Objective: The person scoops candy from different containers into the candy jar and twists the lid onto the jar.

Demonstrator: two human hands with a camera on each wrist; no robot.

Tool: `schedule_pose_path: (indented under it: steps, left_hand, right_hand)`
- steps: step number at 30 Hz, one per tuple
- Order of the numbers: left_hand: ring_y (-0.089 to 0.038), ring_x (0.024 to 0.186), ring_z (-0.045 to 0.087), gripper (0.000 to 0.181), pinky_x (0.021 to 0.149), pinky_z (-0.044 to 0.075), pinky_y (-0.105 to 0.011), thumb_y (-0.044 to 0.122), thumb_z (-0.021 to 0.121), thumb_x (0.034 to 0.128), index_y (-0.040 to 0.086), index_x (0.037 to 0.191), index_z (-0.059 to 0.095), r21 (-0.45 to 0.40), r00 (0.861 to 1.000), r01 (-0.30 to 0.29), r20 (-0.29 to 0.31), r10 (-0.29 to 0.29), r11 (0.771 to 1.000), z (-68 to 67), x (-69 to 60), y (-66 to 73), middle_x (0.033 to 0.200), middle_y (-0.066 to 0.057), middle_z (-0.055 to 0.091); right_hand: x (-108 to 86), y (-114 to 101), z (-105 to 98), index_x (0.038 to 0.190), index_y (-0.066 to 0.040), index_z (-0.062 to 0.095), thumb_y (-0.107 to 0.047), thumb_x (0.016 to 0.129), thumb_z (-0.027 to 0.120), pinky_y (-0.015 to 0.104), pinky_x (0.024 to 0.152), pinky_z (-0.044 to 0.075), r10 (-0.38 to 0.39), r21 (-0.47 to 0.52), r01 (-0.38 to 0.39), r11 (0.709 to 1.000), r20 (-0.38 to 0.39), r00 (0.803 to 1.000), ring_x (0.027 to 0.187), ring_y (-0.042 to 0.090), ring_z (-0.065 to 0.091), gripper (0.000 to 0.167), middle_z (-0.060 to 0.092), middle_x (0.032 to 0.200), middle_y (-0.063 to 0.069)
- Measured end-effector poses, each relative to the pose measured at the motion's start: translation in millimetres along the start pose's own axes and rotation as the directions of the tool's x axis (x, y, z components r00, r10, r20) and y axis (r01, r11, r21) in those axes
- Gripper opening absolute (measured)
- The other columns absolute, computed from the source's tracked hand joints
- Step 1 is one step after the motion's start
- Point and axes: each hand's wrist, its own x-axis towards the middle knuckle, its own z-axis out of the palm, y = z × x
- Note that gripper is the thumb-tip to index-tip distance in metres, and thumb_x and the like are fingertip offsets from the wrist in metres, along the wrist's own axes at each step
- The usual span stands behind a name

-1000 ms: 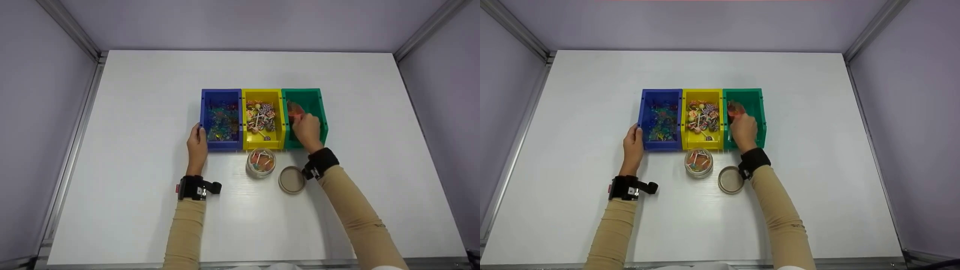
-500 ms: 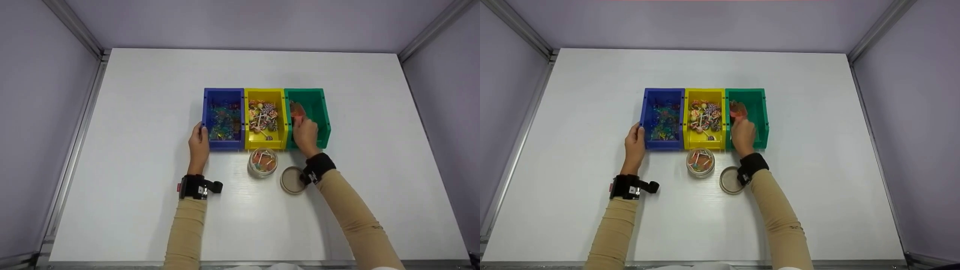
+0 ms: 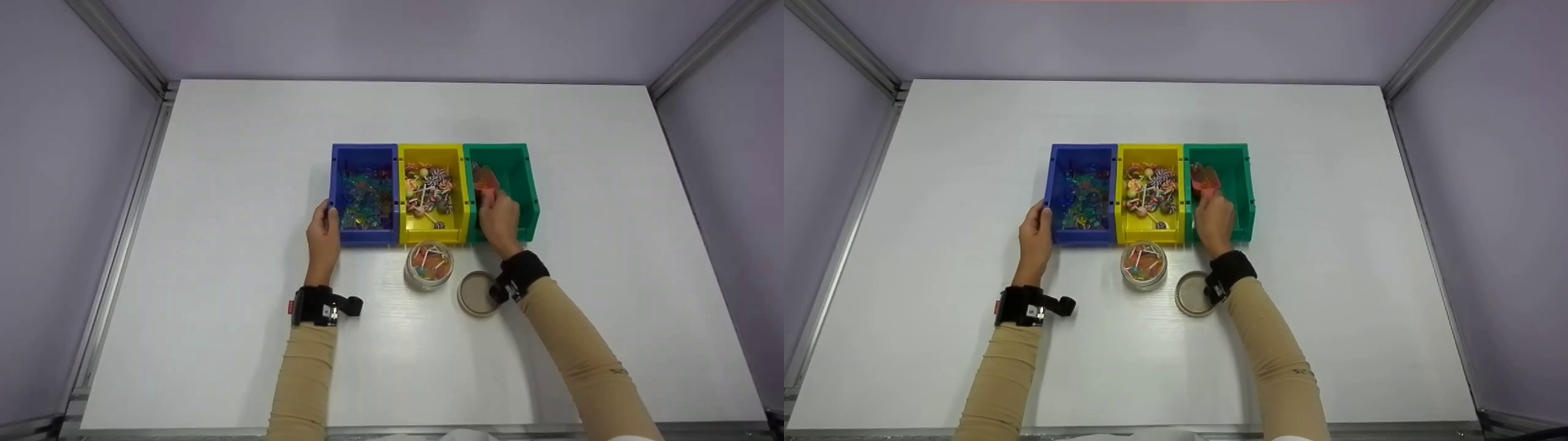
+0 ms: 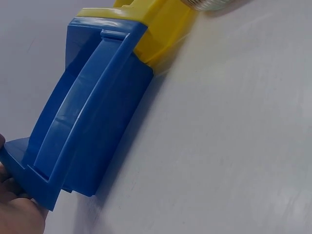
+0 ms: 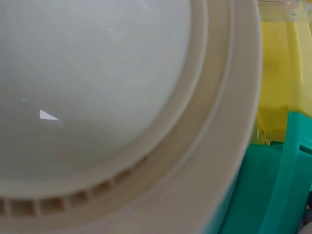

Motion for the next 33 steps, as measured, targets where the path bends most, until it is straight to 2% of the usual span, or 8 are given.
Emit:
schedule_pose_path:
  steps: [7, 14, 24, 33]
  left_hand:
    - [-0.032, 0.143, 0.038, 0.048, 0.119, 0.034, -0.044, 0.022, 0.039, 0.1048, -0.003, 0.146, 0.036, -0.024, 1.0, 0.021, 0.004, -0.021, 0.999, -0.7, 1.4, -2.2, 0.151, -0.022, 0.04]
    - [-0.032, 0.142, 0.039, 0.047, 0.119, 0.035, -0.043, 0.021, 0.04, 0.1044, -0.003, 0.145, 0.037, -0.029, 1.0, 0.027, -0.007, -0.027, 0.999, -0.1, 2.1, -2.6, 0.149, -0.022, 0.042]
    - [-0.031, 0.141, 0.041, 0.045, 0.118, 0.036, -0.043, 0.019, 0.04, 0.1042, -0.003, 0.144, 0.039, -0.022, 1.0, 0.016, -0.015, -0.016, 1.0, -0.5, 1.9, -1.5, 0.147, -0.022, 0.044]
    - [-0.033, 0.134, 0.046, 0.045, 0.113, 0.04, -0.044, 0.018, 0.04, 0.1044, -0.005, 0.143, 0.039, 0.002, 1.0, 0.006, -0.011, -0.006, 1.0, 0.0, 2.2, -0.1, 0.142, -0.023, 0.049]
  right_hand:
    - [-1.5, 1, -3, 0.085, 0.001, 0.056, -0.021, 0.103, 0.042, 0.025, 0.055, 0.033, -0.005, 0.045, 0.005, 0.999, -0.009, 1.0, 0.065, 0.02, 0.044, 0.031, 0.037, 0.067, 0.003]
    - [-1.9, 4, -7, 0.097, 0.004, 0.06, -0.025, 0.104, 0.042, 0.026, 0.059, 0.034, -0.007, 0.088, 0.007, 0.996, -0.007, 1.0, 0.069, 0.02, 0.046, 0.035, 0.038, 0.069, 0.003]
    - [-3.8, 10, -14, 0.105, 0.007, 0.063, -0.022, 0.102, 0.046, 0.025, 0.059, 0.031, -0.077, 0.104, 0.084, 0.991, -0.065, 0.995, 0.069, 0.02, 0.044, 0.034, 0.039, 0.068, 0.002]
    - [-5.5, 14, -19, 0.117, 0.006, 0.061, -0.026, 0.103, 0.045, 0.026, 0.065, 0.035, -0.068, 0.102, 0.073, 0.992, -0.06, 0.996, 0.076, 0.023, 0.049, 0.038, 0.049, 0.078, 0.01]
